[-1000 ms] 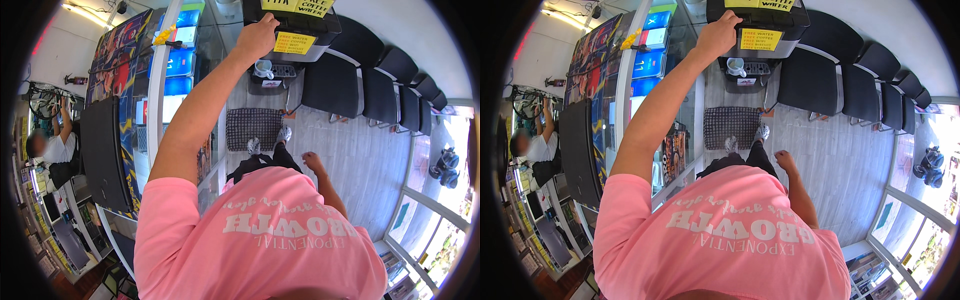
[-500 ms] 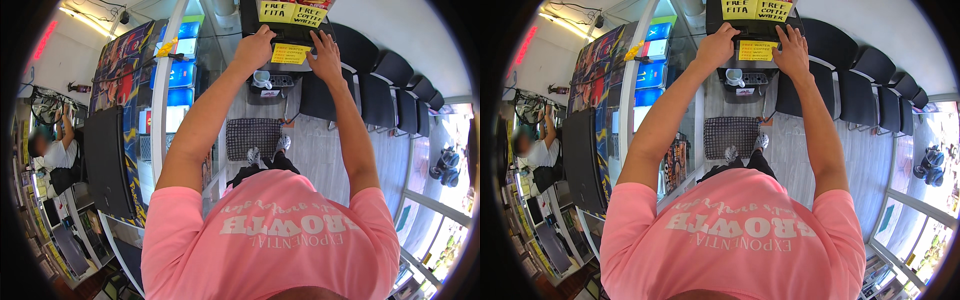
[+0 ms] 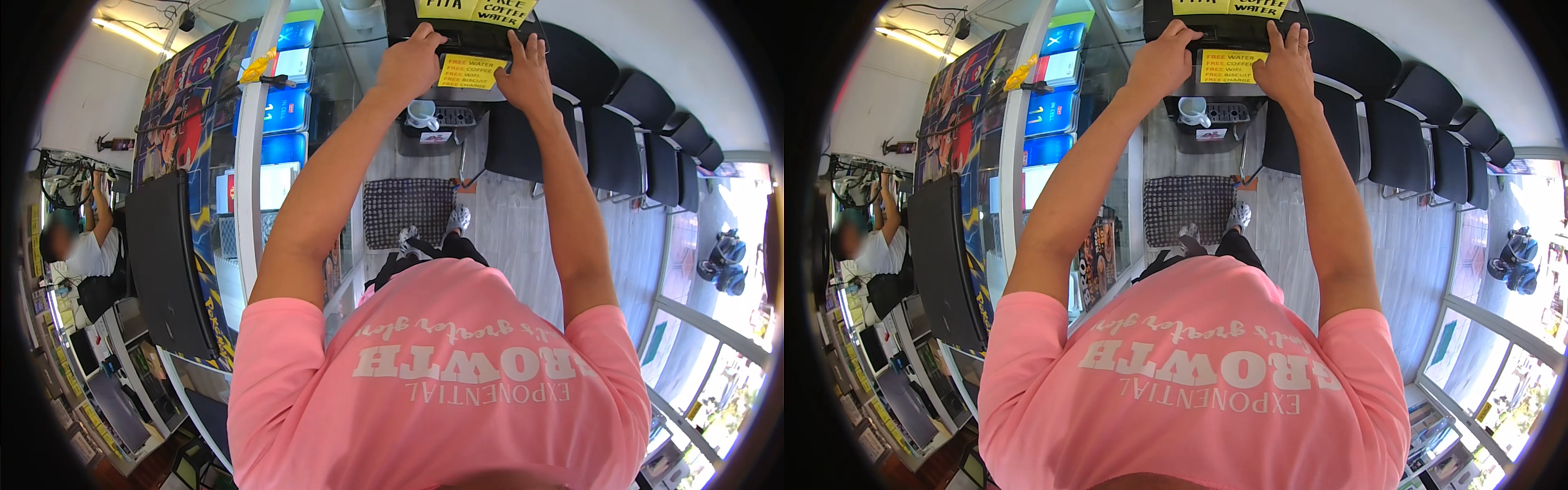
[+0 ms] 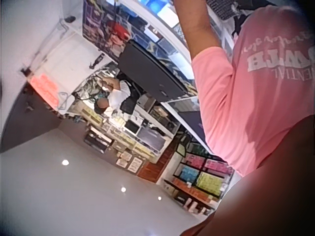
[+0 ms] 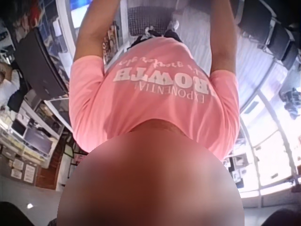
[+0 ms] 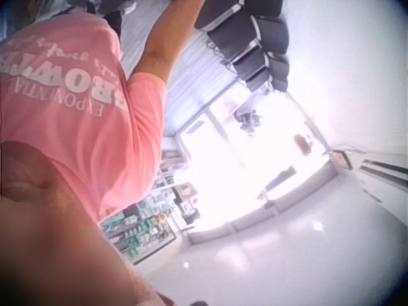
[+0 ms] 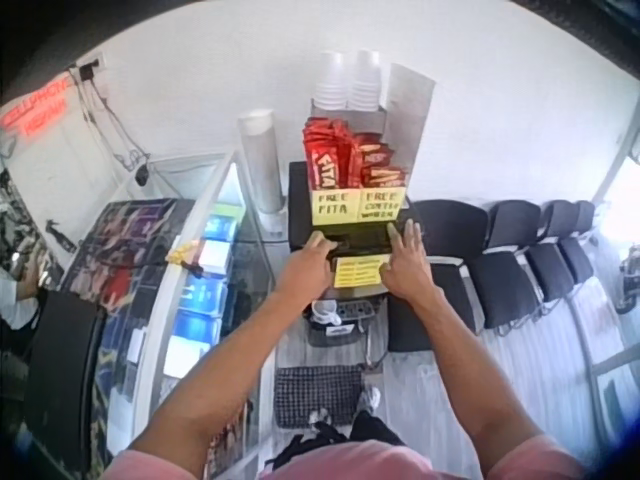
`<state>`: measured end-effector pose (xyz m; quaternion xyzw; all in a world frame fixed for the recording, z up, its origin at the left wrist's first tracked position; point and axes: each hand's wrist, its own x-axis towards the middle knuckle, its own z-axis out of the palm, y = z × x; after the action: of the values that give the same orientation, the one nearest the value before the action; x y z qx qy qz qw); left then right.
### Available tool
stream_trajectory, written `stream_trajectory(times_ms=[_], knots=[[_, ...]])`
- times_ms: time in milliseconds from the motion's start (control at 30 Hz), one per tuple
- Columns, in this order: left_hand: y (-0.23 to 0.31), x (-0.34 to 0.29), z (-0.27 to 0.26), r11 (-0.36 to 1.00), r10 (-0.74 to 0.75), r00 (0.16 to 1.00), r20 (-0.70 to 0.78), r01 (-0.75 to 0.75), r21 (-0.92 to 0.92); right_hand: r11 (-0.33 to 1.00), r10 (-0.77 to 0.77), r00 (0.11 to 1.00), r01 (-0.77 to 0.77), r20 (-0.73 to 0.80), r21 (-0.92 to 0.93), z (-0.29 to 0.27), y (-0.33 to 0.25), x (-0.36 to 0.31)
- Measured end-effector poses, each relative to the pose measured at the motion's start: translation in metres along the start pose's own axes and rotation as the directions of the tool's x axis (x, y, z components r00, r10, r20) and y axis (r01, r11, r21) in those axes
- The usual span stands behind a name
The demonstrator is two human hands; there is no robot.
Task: The person walks through a store, picks up a mug, and adds a powdered mix from a sachet. They stir the mixture, add hot water from a dispenser, and then dip a biscuit into the drink. The person continues to stir and dip the biscuit while holding the mug.
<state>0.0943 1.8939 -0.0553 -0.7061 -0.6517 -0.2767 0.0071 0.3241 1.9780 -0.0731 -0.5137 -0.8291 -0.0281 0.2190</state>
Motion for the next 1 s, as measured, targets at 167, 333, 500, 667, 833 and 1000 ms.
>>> stream_trajectory(times_ms=[167, 333, 500, 667, 833, 1000], knots=[[0.003, 0.001, -0.001, 1.000, -0.019, 1.000, 0.014, 0.019, -0.006, 1.000, 0.002, 1.000, -0.002, -0.002, -0.024, 0.002, -0.002, -0.002], [0.000, 0.000, -0.003, 0.999, 0.011, 1.000, 0.013, -0.012, 0.041, 0.999, -0.020, 1.000, 0.020, -0.006, -0.037, 0.004, 0.001, 0.000], [0.004, 0.002, -0.004, 0.996, 0.076, 0.997, -0.022, -0.074, 0.055, 0.997, -0.015, 0.999, 0.012, -0.037, -0.076, 0.008, 0.006, -0.002], [0.003, 0.001, -0.007, 0.997, 0.050, 0.999, 0.002, -0.050, 0.061, 0.994, 0.098, 0.989, -0.102, 0.113, 0.027, -0.015, -0.018, 0.004], [0.003, 0.002, -0.006, 0.996, 0.052, 0.999, 0.004, -0.052, 0.079, 0.994, 0.088, 0.994, -0.091, 0.064, 0.054, -0.014, -0.018, 0.002], [0.002, 0.004, -0.005, 0.996, 0.033, 0.999, 0.038, -0.036, 0.077, 0.997, 0.047, 0.999, -0.045, -0.021, 0.063, -0.005, -0.017, -0.002]])
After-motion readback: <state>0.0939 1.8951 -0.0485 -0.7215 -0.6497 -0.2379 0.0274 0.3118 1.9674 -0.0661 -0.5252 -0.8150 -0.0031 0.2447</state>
